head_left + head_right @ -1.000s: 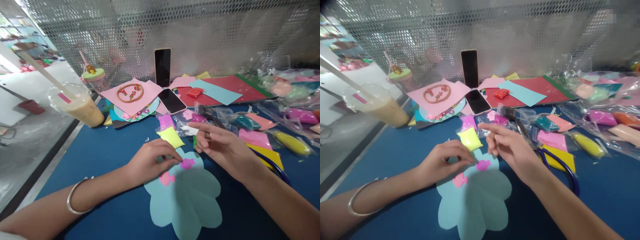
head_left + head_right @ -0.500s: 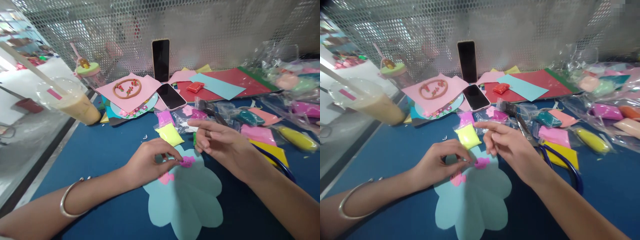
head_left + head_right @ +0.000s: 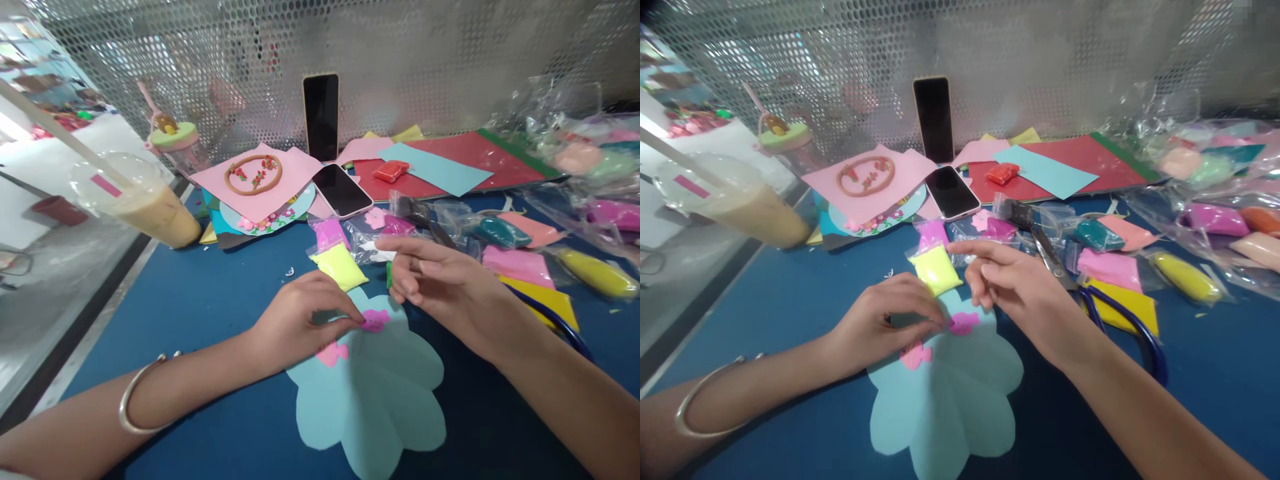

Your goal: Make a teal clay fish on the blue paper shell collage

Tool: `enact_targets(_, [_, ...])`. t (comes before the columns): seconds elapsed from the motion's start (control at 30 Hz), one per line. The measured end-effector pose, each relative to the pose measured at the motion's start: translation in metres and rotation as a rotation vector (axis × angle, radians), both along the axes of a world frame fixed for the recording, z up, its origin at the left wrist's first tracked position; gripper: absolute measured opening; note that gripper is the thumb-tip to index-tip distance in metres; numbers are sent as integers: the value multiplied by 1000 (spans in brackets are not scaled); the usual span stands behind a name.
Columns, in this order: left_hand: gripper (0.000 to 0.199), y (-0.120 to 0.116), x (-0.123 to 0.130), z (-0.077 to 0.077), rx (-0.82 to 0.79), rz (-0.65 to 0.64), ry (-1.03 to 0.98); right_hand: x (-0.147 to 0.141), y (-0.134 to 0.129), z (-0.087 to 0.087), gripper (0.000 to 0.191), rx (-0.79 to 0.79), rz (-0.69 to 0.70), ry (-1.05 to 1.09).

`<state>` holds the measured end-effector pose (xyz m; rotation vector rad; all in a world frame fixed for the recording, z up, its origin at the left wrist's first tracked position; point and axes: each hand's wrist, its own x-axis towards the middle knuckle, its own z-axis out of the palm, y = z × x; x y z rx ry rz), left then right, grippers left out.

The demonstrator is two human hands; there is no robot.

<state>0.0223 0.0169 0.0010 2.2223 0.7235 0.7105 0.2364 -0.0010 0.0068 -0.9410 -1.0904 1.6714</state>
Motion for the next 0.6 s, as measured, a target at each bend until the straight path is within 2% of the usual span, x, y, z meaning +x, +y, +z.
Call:
enact_targets(0.17, [9, -1, 0, -3, 55, 41, 31, 1, 1, -2, 33, 5, 14, 5])
enact_targets(0.43, [10, -2, 0, -3, 30, 86, 185, 1, 0, -1, 31, 4, 25, -2])
enact_targets(0.6, [11, -3, -1, -3, 17, 92, 203, 2, 0, -2, 29, 7, 27, -9])
